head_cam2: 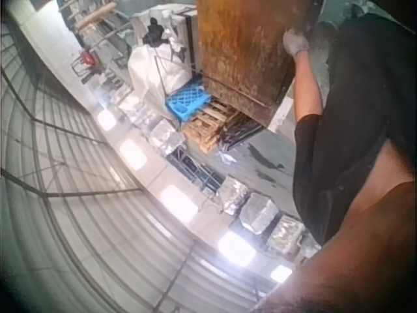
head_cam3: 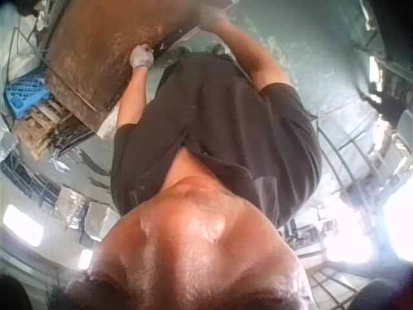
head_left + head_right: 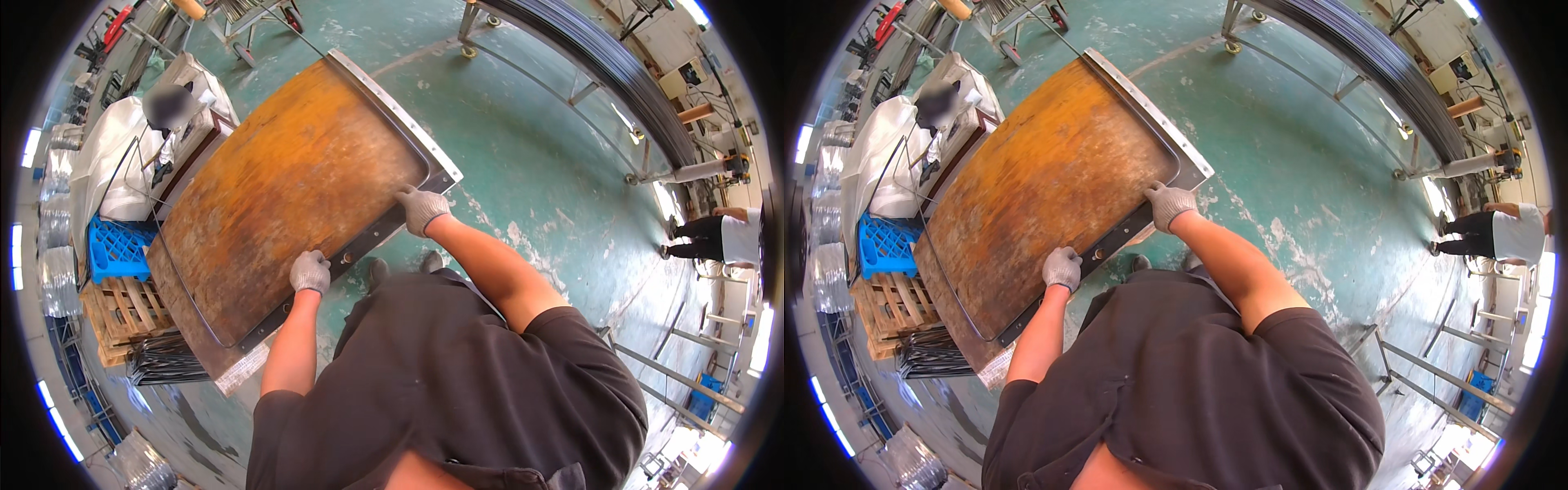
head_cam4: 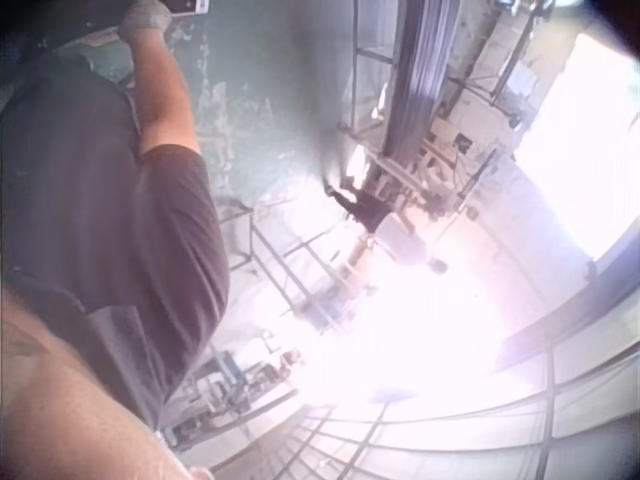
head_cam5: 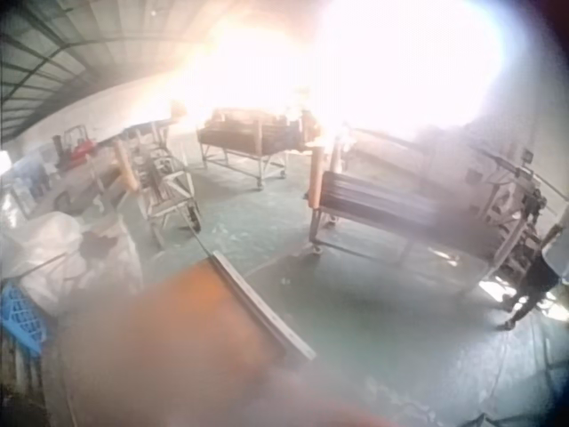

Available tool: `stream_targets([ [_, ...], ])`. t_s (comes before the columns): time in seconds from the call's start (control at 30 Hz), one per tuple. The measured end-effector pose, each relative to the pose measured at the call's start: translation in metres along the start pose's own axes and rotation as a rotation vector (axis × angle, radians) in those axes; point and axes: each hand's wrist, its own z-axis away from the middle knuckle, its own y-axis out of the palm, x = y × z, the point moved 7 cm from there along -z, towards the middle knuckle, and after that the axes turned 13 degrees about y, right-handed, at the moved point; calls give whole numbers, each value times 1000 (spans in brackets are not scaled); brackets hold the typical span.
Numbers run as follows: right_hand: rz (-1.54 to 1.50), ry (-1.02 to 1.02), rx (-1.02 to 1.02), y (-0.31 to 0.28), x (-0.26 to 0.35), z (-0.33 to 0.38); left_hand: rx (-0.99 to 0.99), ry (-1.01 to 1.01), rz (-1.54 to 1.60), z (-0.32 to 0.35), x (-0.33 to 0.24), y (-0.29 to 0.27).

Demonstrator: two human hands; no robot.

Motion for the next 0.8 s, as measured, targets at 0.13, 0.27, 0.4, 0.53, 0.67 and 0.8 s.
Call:
stream_targets([
  [0.13,-13,16,-63,-8,-11,7,-74,-68,18,19,18,2],
  [0.27,-31,31,-108,-10,-27,-2,-115,-74,0,16,12,1],
  [0.4,1,57,-136,-20,-37,-8,-173,-31,-64,7,-1,8],
  [0.53,5,45,-137,-19,-41,-12,-159,-52,26,10,1,7],
  [0.67,35,34,-111,-25,-32,-21,-97,-65,90,22,10,-2],
  [0.8,13,-8,-143,-30,-25,-19,-87,-1,73,34,27,-3],
])
